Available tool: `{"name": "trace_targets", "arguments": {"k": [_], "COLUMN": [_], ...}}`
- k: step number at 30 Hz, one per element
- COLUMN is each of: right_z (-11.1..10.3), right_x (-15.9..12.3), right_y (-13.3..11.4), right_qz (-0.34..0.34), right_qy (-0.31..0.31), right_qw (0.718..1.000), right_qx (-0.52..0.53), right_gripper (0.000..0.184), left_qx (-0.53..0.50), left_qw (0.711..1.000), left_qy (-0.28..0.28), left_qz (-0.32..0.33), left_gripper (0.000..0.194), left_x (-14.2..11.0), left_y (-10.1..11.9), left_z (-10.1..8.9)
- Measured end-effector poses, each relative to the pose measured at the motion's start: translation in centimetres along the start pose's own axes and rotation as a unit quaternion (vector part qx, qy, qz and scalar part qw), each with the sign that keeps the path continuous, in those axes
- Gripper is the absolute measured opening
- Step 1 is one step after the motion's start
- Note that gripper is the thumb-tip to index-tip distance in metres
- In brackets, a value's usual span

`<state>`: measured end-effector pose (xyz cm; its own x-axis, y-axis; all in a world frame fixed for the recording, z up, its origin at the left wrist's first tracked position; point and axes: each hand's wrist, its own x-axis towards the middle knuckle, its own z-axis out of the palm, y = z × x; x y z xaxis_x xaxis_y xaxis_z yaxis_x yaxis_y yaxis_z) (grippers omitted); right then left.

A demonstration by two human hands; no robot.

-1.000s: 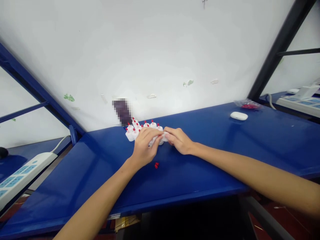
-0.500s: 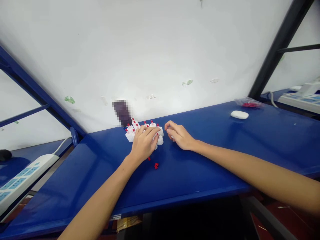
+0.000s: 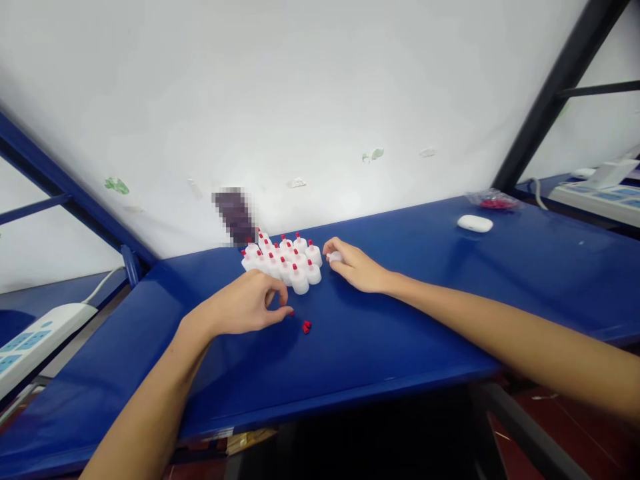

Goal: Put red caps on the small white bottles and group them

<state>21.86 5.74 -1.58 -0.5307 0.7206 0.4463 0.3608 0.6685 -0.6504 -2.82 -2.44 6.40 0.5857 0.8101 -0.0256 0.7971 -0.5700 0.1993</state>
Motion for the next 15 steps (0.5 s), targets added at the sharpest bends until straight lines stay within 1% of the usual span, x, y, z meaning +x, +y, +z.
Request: {"name": "trace_targets", "arguments": {"k": [1,2,6,8,10,12,13,15], "right_z": [0.1,0.2,0.3,0.1,-0.1,-0.4,-0.4,-0.5], "right_x": [0.0,0.0,-0.2,-0.4,-0.6,-0.7,-0.8,-1.0], "right_y": [0.2,0.3,0.3,-0.1,-0.8,-1.5,-1.9,-2.5], "right_qz": [0.006,0.008,-0.013,-0.013,-0.003,-0.005,-0.018,-0.06], "right_qy": [0.005,0.01,0.01,0.013,0.017,0.01,0.002,-0.017], "right_qw": [1.0,0.999,0.994,0.994,0.995,0.998,0.998,0.998], "right_qx": [-0.015,-0.034,-0.104,-0.111,-0.095,-0.068,-0.054,-0.03], "right_gripper": [0.014,0.013,0.016,0.017,0.016,0.015,0.015,0.014], "left_qx": [-0.009,-0.014,0.001,0.009,0.014,0.02,0.024,0.029], "left_qw": [0.999,0.999,0.996,0.994,0.995,0.997,0.999,0.998], "left_qy": [-0.029,-0.047,-0.077,-0.093,-0.097,-0.073,-0.048,0.036], "left_qz": [-0.011,-0.02,-0.052,-0.051,-0.032,-0.005,0.007,0.032], "left_gripper": [0.023,0.026,0.039,0.04,0.038,0.035,0.033,0.028], "left_x": [0.1,0.2,0.6,0.7,0.7,0.9,1.0,1.3], "left_y": [-0.1,-0.2,-0.3,-0.3,-0.1,0.4,0.7,1.4], "left_z": [0.1,0.3,1.3,1.7,1.9,2.1,2.2,2.5]}}
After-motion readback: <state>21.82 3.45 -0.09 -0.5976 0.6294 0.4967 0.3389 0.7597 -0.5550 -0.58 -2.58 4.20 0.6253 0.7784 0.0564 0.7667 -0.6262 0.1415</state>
